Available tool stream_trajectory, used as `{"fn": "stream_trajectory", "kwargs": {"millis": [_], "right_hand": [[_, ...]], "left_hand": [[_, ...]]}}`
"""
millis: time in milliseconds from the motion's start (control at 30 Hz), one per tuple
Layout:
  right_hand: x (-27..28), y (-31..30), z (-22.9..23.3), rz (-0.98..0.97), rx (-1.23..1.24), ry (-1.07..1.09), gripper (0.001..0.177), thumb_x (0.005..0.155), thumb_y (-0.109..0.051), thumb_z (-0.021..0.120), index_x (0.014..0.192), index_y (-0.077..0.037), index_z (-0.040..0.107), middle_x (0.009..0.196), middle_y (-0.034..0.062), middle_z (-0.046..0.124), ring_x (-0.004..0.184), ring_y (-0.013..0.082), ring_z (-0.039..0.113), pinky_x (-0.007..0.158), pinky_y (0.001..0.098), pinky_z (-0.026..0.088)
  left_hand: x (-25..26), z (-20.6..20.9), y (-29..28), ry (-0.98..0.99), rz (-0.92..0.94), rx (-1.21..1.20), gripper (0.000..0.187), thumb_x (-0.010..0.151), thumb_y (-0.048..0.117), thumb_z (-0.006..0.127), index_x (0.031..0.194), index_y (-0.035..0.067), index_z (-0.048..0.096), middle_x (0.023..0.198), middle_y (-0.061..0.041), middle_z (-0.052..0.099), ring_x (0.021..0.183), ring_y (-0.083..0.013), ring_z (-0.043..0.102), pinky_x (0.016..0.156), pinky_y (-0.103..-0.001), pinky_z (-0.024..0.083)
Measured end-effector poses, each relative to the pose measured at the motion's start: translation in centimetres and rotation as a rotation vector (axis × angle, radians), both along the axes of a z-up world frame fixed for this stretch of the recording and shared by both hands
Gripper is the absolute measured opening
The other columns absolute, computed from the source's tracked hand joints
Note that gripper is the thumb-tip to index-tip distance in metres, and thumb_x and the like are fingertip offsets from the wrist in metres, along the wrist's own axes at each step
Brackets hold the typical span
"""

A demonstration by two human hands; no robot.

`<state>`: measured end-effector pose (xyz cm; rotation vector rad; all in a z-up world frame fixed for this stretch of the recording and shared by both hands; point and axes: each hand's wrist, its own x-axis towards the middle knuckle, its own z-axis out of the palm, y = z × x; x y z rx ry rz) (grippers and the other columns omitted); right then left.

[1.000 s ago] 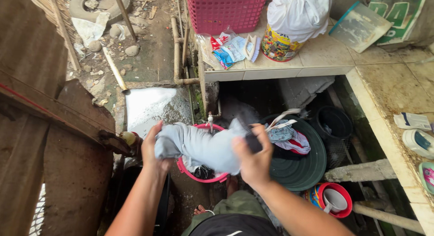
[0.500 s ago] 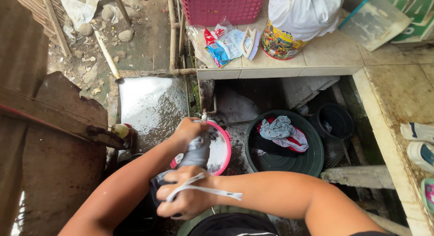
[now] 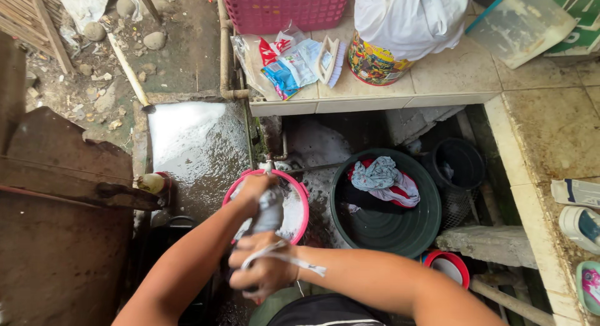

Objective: The person washes clothing by hand in a pink bucket of soapy water, scrubbing and wringing out each item before placing it into a green basin.

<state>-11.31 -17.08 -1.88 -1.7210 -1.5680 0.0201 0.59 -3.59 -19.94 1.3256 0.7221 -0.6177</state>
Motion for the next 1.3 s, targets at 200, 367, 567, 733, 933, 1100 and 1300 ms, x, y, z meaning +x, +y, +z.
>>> {"fn": "stream_trajectory", "kwargs": {"millis": [200,367,567,733,933,1100,1300], "right_hand": [[2.0,-4.0,2.3,-0.593,0.338,0.187,0.028,0.076,-0.02,0.082,0.084,-0.012,0.057,0.099,0.0072,0.064,0.088,0.025,0.068,0.074,0.0369,0.056],[4.7,-7.5,1.7,-1.078,0.302,0.58,0.03,0.079,-0.027,0.083,0.091,-0.01,0.062,0.076,0.0057,0.071,0.067,0.0178,0.071,0.066,0.033,0.054],[6.9,-13.0,-2.1,-1.287,0.989,1.469,0.024,0.084,-0.013,0.076,0.103,-0.008,0.063,0.093,0.0058,0.07,0.079,0.0175,0.068,0.071,0.0356,0.056],[6.3,-19.7,-6.6,-1.505,1.028,1.49,0.029,0.082,-0.018,0.078,0.105,-0.007,0.064,0.1,0.0069,0.07,0.089,0.0186,0.067,0.074,0.0364,0.056],[4.1,-27.0,-14.3,-2.031,0.901,1.33,0.051,0.077,-0.027,0.082,0.117,-0.001,0.065,0.117,0.0128,0.069,0.099,0.0228,0.065,0.078,0.0397,0.055],[3.4,-35.5,-16.9,-2.256,1.077,1.258,0.063,0.076,-0.026,0.079,0.127,0.003,0.057,0.127,0.0207,0.067,0.101,0.0301,0.072,0.081,0.044,0.062],[2.5,-42.5,-15.4,-2.438,1.229,1.213,0.074,0.079,-0.024,0.079,0.141,-0.001,0.044,0.135,0.0229,0.059,0.106,0.0332,0.071,0.083,0.0447,0.066]], "left_hand": [[0.8,-2.5,3.9,-0.017,0.35,-0.434,0.028,0.09,0.03,0.06,0.101,0.005,0.067,0.086,-0.014,0.073,0.08,-0.0307,0.072,0.078,-0.046,0.061],[-2.3,4.4,2.8,-0.085,0.538,-0.773,0.05,0.091,0.041,0.055,0.117,-0.001,0.064,0.113,-0.019,0.073,0.107,-0.0344,0.069,0.099,-0.047,0.054],[-4.2,8.1,-0.7,-0.039,0.404,-0.498,0.067,0.089,0.045,0.05,0.145,0.009,0.046,0.147,-0.019,0.05,0.129,-0.0416,0.055,0.102,-0.063,0.045],[-5.6,2.8,-2.1,0.133,0.251,-0.341,0.073,0.091,0.044,0.051,0.156,0.015,0.033,0.16,-0.018,0.035,0.133,-0.0503,0.05,0.103,-0.069,0.045],[-9.4,-5.8,-0.3,0.182,0.022,-0.131,0.065,0.093,0.039,0.055,0.151,0.012,0.044,0.156,-0.017,0.046,0.132,-0.0419,0.055,0.103,-0.058,0.046],[-13.0,-8.0,2.3,0.262,-0.124,0.097,0.053,0.092,0.032,0.057,0.142,0.014,0.054,0.145,-0.012,0.06,0.123,-0.0335,0.064,0.096,-0.051,0.049],[-16.9,-9.4,5.8,0.314,-0.191,0.232,0.05,0.094,0.034,0.061,0.139,0.012,0.059,0.135,-0.012,0.067,0.116,-0.0314,0.067,0.087,-0.046,0.05]]}}
